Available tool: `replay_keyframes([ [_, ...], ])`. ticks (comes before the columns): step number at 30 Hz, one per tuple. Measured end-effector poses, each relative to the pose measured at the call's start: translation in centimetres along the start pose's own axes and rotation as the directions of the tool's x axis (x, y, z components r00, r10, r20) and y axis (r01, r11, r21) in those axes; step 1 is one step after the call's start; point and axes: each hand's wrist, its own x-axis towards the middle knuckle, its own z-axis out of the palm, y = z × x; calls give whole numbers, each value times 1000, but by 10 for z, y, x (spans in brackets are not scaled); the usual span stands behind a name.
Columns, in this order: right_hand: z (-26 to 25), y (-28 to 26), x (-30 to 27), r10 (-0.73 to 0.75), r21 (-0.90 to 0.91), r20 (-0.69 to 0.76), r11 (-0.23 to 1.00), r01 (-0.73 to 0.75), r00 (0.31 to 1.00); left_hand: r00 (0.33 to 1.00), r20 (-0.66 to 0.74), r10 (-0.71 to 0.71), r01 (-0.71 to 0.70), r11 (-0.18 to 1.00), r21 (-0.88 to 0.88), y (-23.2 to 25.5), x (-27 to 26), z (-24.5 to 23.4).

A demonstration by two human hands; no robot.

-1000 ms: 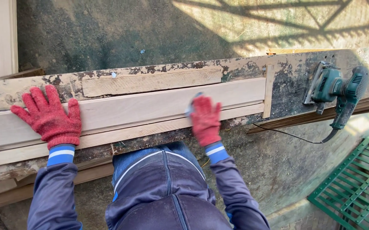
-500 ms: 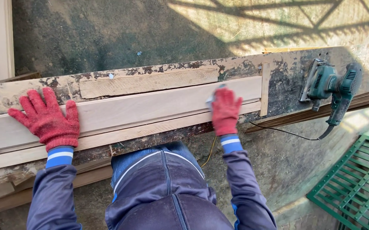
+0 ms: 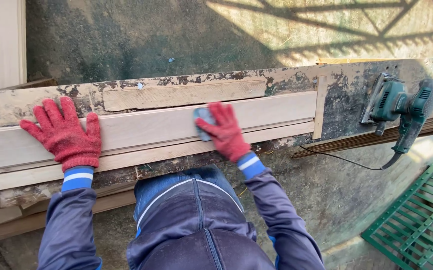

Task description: The recorder uses an electric orbital sander and a piece of sandpaper to smooth the surface of a wooden plank.

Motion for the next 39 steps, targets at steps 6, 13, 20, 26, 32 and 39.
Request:
replay_keyframes([
  [6, -43, 16, -21, 165, 66, -318, 986, -152, 933, 1000, -11, -9, 9, 1000, 1, -1, -2, 0],
  [13, 50, -19, -15, 374, -369, -154, 837, -404, 915, 1000, -26, 8, -7, 1000, 30, -5, -5, 8],
  [20, 37, -12, -25, 225, -301, -13, 928, -219, 974, 1000, -3, 10, -10, 999, 49, -15, -12, 20],
  [26, -12, 115, -108, 663, -367, -196, 634, -681, 723, 1000, -20, 10, -9, 999, 52, -7, -12, 15],
  [32, 32, -35, -42, 274, -273, -181, 909, -315, 945, 1000, -6, -3, 3, 997, 73, -15, -14, 24],
  [39, -11, 69, -100, 616, -490, 7, 689, -534, 788, 1000, -13, 2, -1, 996, 84, -15, -15, 24],
])
